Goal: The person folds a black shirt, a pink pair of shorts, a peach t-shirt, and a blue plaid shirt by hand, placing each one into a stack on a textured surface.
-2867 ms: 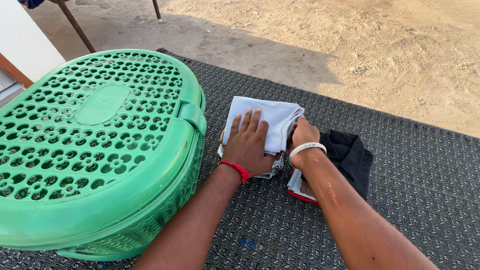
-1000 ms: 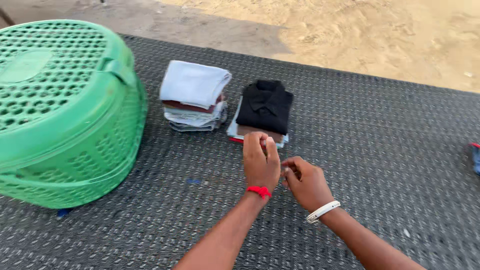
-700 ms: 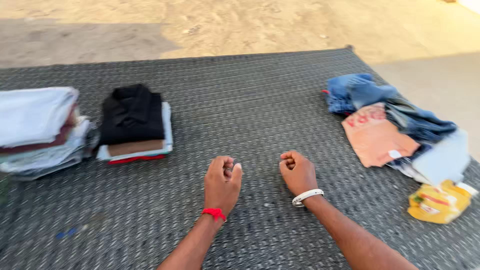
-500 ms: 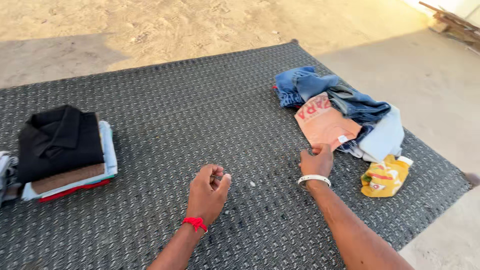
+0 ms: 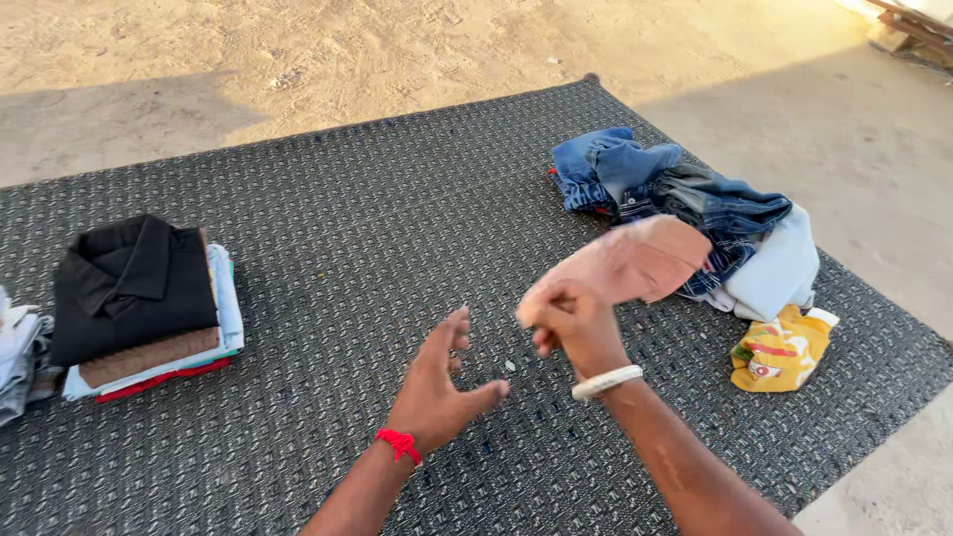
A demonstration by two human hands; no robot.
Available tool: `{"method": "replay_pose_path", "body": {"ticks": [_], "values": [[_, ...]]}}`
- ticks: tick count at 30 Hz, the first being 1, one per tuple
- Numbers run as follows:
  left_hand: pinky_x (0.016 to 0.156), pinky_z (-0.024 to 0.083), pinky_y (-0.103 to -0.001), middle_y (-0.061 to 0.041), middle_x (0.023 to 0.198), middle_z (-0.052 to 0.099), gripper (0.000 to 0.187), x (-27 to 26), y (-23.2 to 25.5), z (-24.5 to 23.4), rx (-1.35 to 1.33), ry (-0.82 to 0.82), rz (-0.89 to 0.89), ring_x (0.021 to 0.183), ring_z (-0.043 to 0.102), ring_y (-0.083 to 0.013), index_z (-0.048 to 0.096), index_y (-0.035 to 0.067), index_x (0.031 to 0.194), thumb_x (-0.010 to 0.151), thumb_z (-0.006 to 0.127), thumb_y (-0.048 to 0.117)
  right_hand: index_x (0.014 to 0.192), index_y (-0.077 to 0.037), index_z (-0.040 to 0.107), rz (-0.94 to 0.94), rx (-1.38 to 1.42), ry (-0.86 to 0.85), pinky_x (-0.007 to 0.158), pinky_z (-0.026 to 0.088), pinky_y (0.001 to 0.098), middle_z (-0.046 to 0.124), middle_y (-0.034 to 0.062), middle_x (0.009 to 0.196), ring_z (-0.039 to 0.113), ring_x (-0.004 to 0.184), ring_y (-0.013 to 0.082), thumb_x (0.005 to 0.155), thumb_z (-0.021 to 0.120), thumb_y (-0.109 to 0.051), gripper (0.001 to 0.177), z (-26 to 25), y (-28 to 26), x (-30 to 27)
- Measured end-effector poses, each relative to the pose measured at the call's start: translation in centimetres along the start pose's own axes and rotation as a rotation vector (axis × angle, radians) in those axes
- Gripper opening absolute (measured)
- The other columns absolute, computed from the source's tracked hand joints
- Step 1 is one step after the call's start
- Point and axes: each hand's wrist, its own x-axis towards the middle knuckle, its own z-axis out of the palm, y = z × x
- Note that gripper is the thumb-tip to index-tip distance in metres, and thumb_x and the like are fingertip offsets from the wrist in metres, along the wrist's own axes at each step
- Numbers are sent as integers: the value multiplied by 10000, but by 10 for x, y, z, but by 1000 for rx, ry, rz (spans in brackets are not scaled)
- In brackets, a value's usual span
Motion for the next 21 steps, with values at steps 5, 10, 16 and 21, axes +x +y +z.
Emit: {"method": "replay_pose_path", "body": {"ticks": [5, 10, 16, 21], "values": [[844, 544, -354, -196, 1111, 707, 185, -8, -28, -17, 182, 210, 168, 1004, 679, -246, 699, 10, 1082, 927, 685, 109, 1019, 34, 711, 81, 55, -251, 489, 539, 246, 748, 101, 816, 675, 589, 115, 914, 675, -107, 179, 54, -36, -24], [700, 537, -305, -63, 867, 745, 240, -17, -48, -58, -169, 375, -417, 760, 668, -115, 736, 8, 998, 993, 573, 185, 1035, 61, 723, 36, -257, -180, 533, 546, 275, 763, 149, 845, 682, 640, 142, 901, 719, -97, 207, 84, -22, -15], [676, 526, -283, -27, 856, 716, 260, -23, -68, -84, -354, 270, -341, 746, 608, -69, 726, -2, 989, 1025, 560, 194, 1185, 80, 664, -1038, -813, -345, 895, 532, 436, 721, 228, 1094, 696, 995, 364, 705, 875, -342, 673, 134, -14, -41], [656, 527, -277, -15, 841, 680, 277, -10, -56, -113, -475, 260, -267, 734, 595, -57, 683, 2, 956, 1036, 574, 244, 1191, -44, 757, -497, -790, -374, 797, 574, 359, 767, 127, 931, 749, 873, 260, 831, 694, -137, 377, 147, -11, -44]]}}
